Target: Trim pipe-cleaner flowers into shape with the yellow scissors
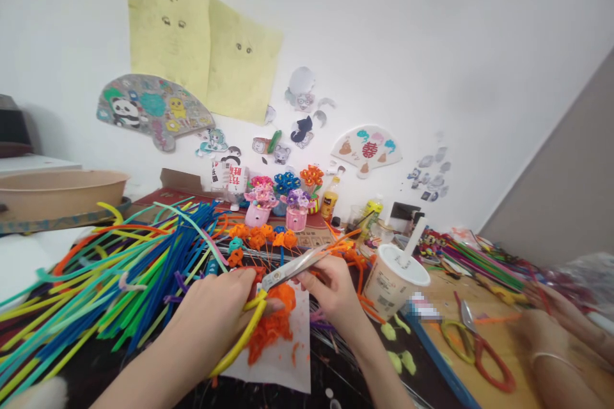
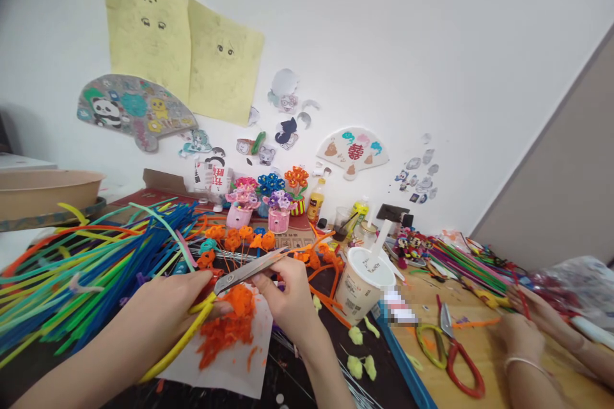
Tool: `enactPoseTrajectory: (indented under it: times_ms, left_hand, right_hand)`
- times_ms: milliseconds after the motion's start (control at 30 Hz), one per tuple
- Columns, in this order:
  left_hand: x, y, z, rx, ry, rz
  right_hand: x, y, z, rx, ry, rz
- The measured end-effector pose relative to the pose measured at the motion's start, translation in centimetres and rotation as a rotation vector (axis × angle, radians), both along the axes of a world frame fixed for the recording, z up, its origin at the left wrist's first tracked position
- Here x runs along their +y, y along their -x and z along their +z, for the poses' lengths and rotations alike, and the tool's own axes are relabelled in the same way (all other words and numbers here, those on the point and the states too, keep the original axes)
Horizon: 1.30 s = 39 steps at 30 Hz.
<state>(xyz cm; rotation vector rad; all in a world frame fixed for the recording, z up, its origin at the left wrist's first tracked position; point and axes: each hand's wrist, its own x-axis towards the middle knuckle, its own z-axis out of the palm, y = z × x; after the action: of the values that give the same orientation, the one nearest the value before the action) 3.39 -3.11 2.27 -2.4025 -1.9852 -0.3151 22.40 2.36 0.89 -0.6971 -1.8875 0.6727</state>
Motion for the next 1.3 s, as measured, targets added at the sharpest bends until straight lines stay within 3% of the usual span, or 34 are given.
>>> enactPoseTrajectory:
  times_ms: [200,400,633,900,1300]
  left_hand:
    - [0.2,0.1,0.1,-0.019,0.003,0.01]
    - [0.5,0.1,-0.4,-0.071,-0.019,-0.005]
    - [0.4,0.0,-0.1,-0.143,0.032,0.019]
    - [0.2,0.0,0.0,-0.12,-0.022,0.069]
    - [0.3,-0.2,-0.3,-0.137,-0.024,0.026]
  right_hand:
    - [0.1,0.0,0.0,0.004,-0.023,0.008]
    - [0.5,0.1,-0.3,0.047,0.085,0.022]
    - [-0.4,0.6,1.0,0.166,0.187,0.069]
    - [-0.6,0.7,1.4,0.197,0.21,0.067]
    - [-0.6,0.9,0.7,0.122,0.171,0.109]
